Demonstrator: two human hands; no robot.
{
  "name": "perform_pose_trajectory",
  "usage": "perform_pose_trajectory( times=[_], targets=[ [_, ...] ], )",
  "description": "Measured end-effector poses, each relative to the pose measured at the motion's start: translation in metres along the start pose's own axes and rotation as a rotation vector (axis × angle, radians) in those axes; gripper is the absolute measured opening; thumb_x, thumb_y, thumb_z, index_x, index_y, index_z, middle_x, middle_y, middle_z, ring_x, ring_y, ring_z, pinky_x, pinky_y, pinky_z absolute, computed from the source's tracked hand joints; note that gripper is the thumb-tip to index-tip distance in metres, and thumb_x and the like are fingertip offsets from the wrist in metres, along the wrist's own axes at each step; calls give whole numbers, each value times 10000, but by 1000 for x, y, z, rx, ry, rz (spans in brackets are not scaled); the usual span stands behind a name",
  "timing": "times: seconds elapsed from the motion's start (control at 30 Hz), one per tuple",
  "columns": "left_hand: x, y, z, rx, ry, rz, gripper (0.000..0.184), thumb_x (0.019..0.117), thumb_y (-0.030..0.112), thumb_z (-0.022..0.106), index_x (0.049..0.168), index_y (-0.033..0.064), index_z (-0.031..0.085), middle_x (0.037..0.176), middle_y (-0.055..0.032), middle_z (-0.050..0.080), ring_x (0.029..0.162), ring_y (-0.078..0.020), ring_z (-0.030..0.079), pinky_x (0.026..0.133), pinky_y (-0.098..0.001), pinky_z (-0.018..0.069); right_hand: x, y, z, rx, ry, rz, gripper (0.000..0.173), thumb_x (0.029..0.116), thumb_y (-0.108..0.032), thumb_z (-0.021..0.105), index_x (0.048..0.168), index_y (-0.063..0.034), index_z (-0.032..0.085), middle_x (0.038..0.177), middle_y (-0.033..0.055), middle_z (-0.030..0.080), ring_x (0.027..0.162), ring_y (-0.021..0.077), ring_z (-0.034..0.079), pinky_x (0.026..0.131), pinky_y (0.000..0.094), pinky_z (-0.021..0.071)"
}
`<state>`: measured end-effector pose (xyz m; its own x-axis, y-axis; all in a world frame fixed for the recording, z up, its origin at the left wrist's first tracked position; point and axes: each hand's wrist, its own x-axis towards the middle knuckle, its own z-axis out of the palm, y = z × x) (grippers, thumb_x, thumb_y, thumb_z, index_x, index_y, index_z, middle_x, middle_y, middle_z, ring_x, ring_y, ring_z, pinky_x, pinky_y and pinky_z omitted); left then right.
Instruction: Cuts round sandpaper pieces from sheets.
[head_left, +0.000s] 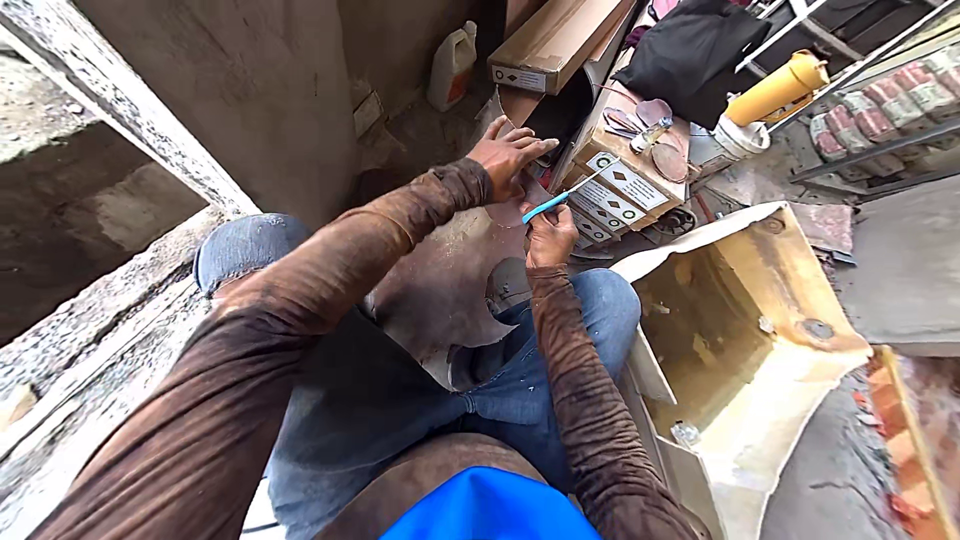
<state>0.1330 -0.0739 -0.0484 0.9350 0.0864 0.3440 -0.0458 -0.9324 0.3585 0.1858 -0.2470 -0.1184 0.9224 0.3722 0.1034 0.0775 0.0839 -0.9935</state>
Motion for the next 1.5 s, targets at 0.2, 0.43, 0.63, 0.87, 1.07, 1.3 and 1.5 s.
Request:
perform_pose_trajectory(
  times=[0.2, 0.43, 0.63, 0.87, 1.07, 1.3, 1.5],
  targets=[
    [-73, 55, 80, -169, 276, -139, 649, 846, 399, 692, 1398, 72, 592, 1551, -176, 462, 1452, -362, 416, 1165, -613, 343, 24, -3, -16, 66, 135, -15, 381, 803, -24, 843, 1101, -18, 605, 823, 64, 694, 623, 100, 620, 549, 261, 531],
    [-73, 139, 110, -1413, 5, -964, 487, 1128, 353, 362, 1051, -35, 647, 744, -70, 637, 639, -141, 624, 650, -321, 560, 29, -3, -13, 58, 103, -55, 381, 791, -40, 853, 1086, -46, 612, 811, 43, 690, 619, 93, 618, 544, 260, 526],
    [-34, 135, 173, -2359, 954, -709, 470, 1038, 423, 516, 1378, 98, 495, 1300, -120, 610, 1177, -233, 607, 991, -439, 519, 40, 0, -14, 34, 138, -130, 426, 777, 1, 854, 1121, 5, 603, 823, 79, 726, 734, 130, 713, 707, 306, 617],
    [14, 127, 197, -2371, 1126, -602, 358, 1126, 294, 336, 1293, 69, 559, 1126, -68, 708, 1063, -126, 683, 945, -321, 569, 39, 8, -25, -76, 207, -151, 466, 785, 73, 814, 1185, 46, 576, 843, 99, 742, 754, 133, 732, 740, 306, 630],
    [11, 123, 205, -2393, 998, -945, 245, 1087, 207, 471, 1193, 33, 608, 1006, -83, 712, 927, -137, 696, 853, -313, 586, 38, 26, -31, -202, 259, -92, 521, 780, 52, 827, 1240, 50, 582, 862, 108, 748, 753, 136, 735, 742, 305, 629],
    [8, 110, 213, -2429, 994, -1194, 191, 1047, 166, 549, 1145, 15, 613, 944, -97, 691, 839, -151, 677, 777, -309, 584, 41, 49, -29, -331, 269, -84, 552, 771, 30, 839, 1259, 41, 581, 785, 78, 727, 677, 113, 706, 695, 294, 616],
    [6, 101, 207, -2622, 1146, -1135, 232, 996, 139, 635, 1214, 68, 597, 1088, -90, 692, 949, -179, 709, 832, -317, 613, 34, 40, -41, -431, 91, -142, 529, 867, -194, 833, 1299, -52, 563, 899, 76, 723, 705, 163, 705, 654, 360, 624]
  ],
)
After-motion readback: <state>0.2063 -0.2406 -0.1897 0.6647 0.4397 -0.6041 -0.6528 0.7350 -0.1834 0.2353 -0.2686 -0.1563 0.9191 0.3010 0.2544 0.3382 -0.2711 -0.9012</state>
